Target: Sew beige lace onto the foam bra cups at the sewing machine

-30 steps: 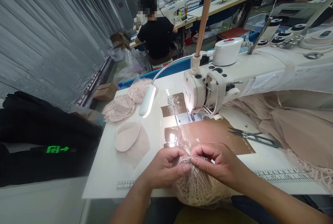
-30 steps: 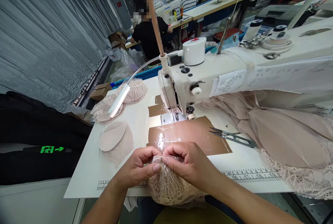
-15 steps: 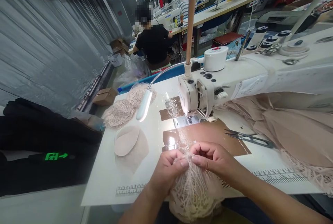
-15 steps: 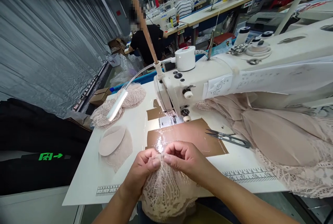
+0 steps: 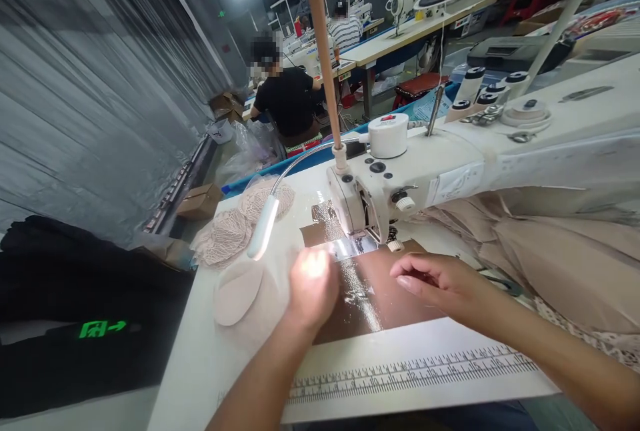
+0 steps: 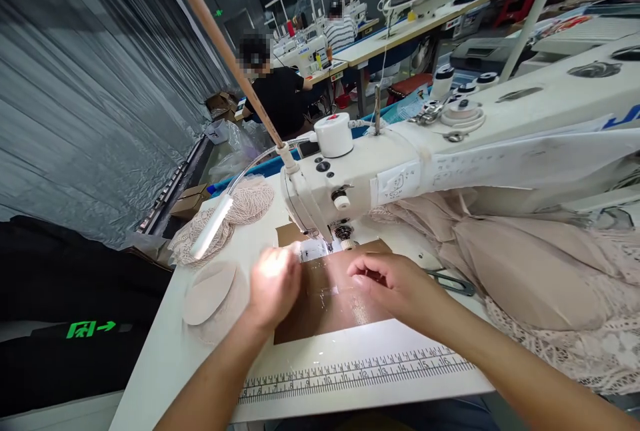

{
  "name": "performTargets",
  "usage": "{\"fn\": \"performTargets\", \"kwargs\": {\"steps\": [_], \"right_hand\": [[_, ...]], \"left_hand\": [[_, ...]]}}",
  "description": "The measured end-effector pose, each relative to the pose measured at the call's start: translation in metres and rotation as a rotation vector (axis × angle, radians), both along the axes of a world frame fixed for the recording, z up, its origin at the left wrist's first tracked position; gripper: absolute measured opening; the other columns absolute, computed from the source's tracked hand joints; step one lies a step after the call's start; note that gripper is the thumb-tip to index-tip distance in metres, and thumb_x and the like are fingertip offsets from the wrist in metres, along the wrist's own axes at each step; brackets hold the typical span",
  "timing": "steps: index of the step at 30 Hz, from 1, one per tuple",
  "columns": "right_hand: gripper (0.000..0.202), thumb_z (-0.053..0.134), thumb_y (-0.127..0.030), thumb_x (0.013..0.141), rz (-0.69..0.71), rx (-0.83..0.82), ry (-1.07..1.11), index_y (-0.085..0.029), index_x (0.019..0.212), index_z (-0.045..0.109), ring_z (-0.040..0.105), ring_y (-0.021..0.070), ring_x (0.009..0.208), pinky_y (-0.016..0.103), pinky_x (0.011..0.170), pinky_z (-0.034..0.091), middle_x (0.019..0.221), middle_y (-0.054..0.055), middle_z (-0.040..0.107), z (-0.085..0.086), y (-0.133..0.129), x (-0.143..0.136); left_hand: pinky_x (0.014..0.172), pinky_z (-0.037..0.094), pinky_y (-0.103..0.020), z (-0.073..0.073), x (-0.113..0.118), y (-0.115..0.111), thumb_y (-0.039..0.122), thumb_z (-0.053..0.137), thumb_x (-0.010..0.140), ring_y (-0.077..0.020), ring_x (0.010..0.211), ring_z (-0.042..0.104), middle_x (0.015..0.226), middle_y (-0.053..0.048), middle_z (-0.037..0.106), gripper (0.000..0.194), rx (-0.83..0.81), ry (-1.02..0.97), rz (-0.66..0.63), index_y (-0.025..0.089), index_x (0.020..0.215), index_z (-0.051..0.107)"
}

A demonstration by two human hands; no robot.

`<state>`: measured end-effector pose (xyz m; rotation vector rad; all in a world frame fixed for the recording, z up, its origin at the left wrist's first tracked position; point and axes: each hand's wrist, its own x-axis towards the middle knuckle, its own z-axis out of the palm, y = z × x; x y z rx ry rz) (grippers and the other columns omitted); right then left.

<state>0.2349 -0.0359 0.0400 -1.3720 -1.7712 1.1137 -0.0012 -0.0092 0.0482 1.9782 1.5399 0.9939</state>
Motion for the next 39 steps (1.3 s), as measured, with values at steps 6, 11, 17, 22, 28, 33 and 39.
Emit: {"fn": "performTargets", "kwargs": {"steps": [6, 11, 17, 22, 28, 33, 39], "right_hand": [[0.027, 0.041, -0.02, 0.086, 0.149, 0.174, -0.33, -0.022, 0.088, 0.068, 0.059, 0.019, 0.076, 0.029, 0.068, 0.041, 0.085, 0.004, 0.068, 0.002, 0.026, -0.021], [0.027, 0.043, -0.007, 0.081, 0.23, 0.305, -0.601, -0.018, 0.09, 0.066, 0.056, 0.0163, 0.074, 0.026, 0.061, 0.037, 0.092, 0.006, 0.063, -0.014, 0.021, -0.04], [0.024, 0.05, -0.005, 0.079, 0.164, 0.55, -0.786, -0.018, 0.09, 0.067, 0.053, 0.0153, 0.07, 0.028, 0.059, 0.034, 0.093, 0.005, 0.064, -0.032, 0.016, -0.043], [0.034, 0.05, -0.001, 0.077, 0.063, 0.612, -0.833, -0.02, 0.099, 0.068, 0.054, 0.0153, 0.066, 0.03, 0.058, 0.036, 0.097, 0.004, 0.068, -0.039, 0.018, -0.043], [0.044, 0.049, 0.0, 0.074, 0.071, 0.527, -0.866, -0.02, 0.109, 0.066, 0.059, 0.019, 0.073, 0.031, 0.059, 0.041, 0.097, 0.008, 0.068, -0.033, 0.024, -0.046], [0.048, 0.047, -0.002, 0.078, 0.077, 0.372, -0.876, -0.022, 0.12, 0.061, 0.061, 0.0236, 0.085, 0.031, 0.065, 0.046, 0.095, 0.01, 0.067, -0.025, 0.028, -0.048], [0.053, 0.044, 0.001, 0.078, 0.076, 0.326, -0.878, -0.022, 0.123, 0.059, 0.061, 0.0223, 0.082, 0.031, 0.063, 0.046, 0.097, 0.011, 0.066, -0.024, 0.026, -0.048]], "left_hand": [[0.076, 0.04, -0.041, -0.033, 0.056, -0.009, 0.011, 0.056, 0.073, -0.0261, 0.068, 0.047, 0.058, -0.003, 0.035, 0.025, -0.113, 0.13, -0.14, 0.021, 0.055, 0.042], [0.071, 0.045, -0.043, -0.008, 0.044, -0.022, 0.013, 0.049, 0.082, -0.0299, 0.078, 0.053, 0.074, -0.013, 0.056, 0.011, -0.126, 0.649, -0.293, 0.013, 0.075, 0.057], [0.061, 0.048, -0.024, 0.021, 0.005, -0.001, 0.029, 0.038, 0.097, -0.0134, 0.062, 0.055, 0.067, -0.002, 0.059, 0.035, -0.372, 0.207, -0.614, 0.015, 0.073, 0.06], [0.082, 0.051, -0.036, -0.013, 0.009, 0.014, 0.021, 0.045, 0.093, -0.0235, 0.094, 0.059, 0.114, -0.012, 0.063, 0.025, 0.007, 0.279, -0.476, 0.014, 0.106, 0.065], [0.074, 0.053, -0.036, -0.029, 0.011, 0.026, 0.015, 0.041, 0.092, -0.0235, 0.085, 0.058, 0.11, -0.014, 0.064, 0.031, 0.161, 0.483, -0.531, 0.011, 0.114, 0.063], [0.077, 0.052, -0.037, -0.029, 0.011, 0.036, 0.015, 0.039, 0.092, -0.0247, 0.092, 0.057, 0.109, -0.014, 0.065, 0.03, 0.201, 0.411, -0.582, 0.012, 0.107, 0.065], [0.067, 0.05, -0.035, -0.033, 0.012, 0.034, 0.016, 0.039, 0.094, -0.0227, 0.078, 0.053, 0.098, -0.014, 0.067, 0.029, 0.213, 0.389, -0.543, 0.012, 0.099, 0.066]]}}
